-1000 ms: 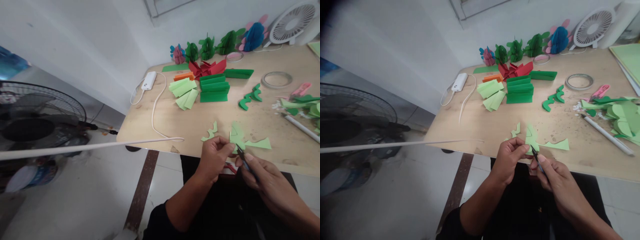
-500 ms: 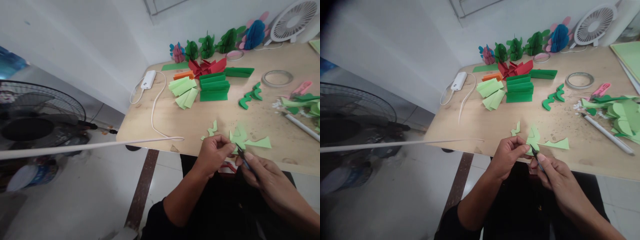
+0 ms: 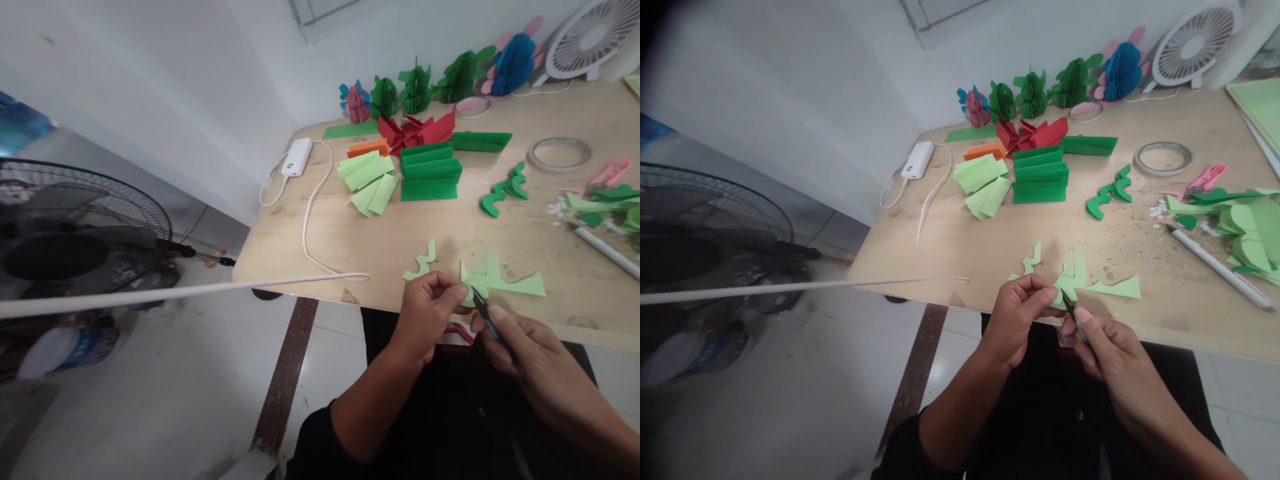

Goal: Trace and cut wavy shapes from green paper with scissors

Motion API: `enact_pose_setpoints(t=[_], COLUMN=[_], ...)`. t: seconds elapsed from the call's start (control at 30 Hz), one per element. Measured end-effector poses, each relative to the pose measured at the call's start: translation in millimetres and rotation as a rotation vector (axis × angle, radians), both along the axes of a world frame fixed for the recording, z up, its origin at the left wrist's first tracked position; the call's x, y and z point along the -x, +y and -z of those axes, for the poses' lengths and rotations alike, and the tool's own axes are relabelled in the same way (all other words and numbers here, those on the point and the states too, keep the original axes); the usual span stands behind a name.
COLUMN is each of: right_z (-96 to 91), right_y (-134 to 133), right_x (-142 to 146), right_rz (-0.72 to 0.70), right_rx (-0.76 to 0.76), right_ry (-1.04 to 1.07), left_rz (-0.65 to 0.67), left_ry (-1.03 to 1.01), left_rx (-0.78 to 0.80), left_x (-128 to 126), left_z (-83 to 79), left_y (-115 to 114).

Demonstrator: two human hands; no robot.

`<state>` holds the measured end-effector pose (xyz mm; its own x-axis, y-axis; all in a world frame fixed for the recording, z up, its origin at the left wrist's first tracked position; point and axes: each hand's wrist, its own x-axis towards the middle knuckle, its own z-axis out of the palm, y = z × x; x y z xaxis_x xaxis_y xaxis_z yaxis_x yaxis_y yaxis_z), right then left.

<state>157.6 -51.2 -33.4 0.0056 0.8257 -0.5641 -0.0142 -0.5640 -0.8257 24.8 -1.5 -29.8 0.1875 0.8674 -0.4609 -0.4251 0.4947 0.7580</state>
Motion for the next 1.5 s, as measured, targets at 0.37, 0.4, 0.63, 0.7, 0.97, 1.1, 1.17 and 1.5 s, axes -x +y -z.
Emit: enact_pose_setpoints(t=[0.37, 0.4, 0.63, 0.7, 0.97, 1.1, 1.17, 1.5], right_z=[-3.4, -3.5, -4.3, -4.1, -3.8, -2.0, -2.3, -2.2], right_y=[3, 3, 3, 3, 1, 2, 3, 2], right_x=[3, 3, 4, 5, 2, 1, 2, 0], right_rz=[0.022, 0.020, 0.014, 0.021, 0.030, 0.024, 0.026, 0.028], right_rx=[0.008, 0.009, 0.018, 0.009, 0.010, 0.018, 0.016, 0.023], right_ry=[0.039, 0.041, 0.022, 0.021, 0.008, 0.005, -0.001, -0.024], left_rz=[0.042, 0.040, 0.047, 0.049, 0.077, 0.103, 0.106, 0.118], left_ry=[-0.023, -0.020, -0.054, -0.043, 0.039, 0.036, 0.048, 0.051], left_rx=[-0.061, -0.063, -0.064, -0.057, -0.064, -0.052, -0.051, -0.045], left_x=[-1, -1, -1, -1, 3, 4, 4, 6], left_z=[-6.8, -7.4, -10.5, -9.5, -3.0, -3.4, -3.7, -4.2], left_y=[0, 0, 1, 0, 1, 3, 3, 4])
